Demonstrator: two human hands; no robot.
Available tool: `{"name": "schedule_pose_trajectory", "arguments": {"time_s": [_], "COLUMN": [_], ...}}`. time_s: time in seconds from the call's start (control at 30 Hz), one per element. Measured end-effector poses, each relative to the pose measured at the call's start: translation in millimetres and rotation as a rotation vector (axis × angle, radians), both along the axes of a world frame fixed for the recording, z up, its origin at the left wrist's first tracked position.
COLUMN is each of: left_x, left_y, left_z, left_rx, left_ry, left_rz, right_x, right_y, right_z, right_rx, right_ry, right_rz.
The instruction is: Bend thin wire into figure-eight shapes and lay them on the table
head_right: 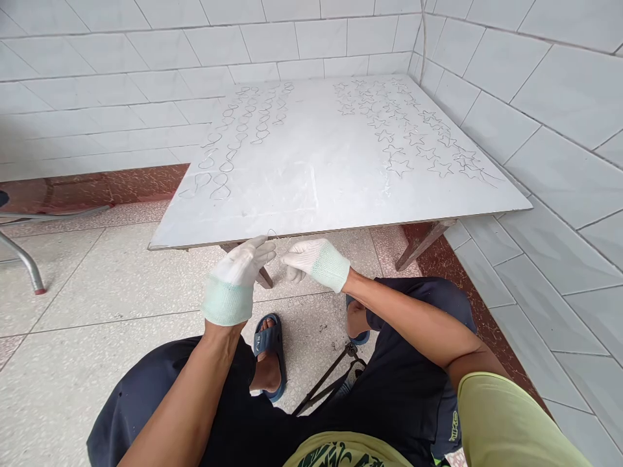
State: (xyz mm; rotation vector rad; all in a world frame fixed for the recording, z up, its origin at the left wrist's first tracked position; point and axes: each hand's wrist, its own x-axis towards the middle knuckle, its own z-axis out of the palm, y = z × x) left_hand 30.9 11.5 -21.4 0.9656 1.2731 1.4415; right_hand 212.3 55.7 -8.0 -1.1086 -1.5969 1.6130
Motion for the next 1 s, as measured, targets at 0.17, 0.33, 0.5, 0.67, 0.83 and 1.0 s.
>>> {"name": "schedule_pose_trajectory", "arguments": {"time_s": [0.17, 0.33, 0.5, 0.67, 0.83, 1.0], "left_x": [-6.3, -11.4, -21.7, -28.1, -30.5, -25.3], "left_y": [3.0, -1.2, 4.9, 11.6, 12.9, 14.7], "left_z": [1.7, 11.4, 15.2, 14.8, 13.2, 10.1], "left_rx": [0.062, 0.053, 0.0, -0.062, -0.107, -0.096], "left_ry": [0.08, 0.21, 0.207, 0.231, 0.218, 0.279], "left_rz": [0.039, 0.033, 0.014, -0.022, -0.012, -0.074], "right_x": [4.5, 11.7, 36.7, 97.2, 154.5, 160.0], "right_y": [6.6, 11.8, 30.8, 65.4, 100.9, 155.9], "right_z": [-2.4, 11.0, 38.6, 59.2, 71.8, 85.7], "right_rx": [-0.025, -0.043, -0.092, -0.134, -0.112, -0.059], "right_ry": [0.073, 0.146, 0.151, 0.034, -0.146, -0.252], "right_rz": [-0.008, -0.035, -0.128, -0.236, -0.347, -0.343]}}
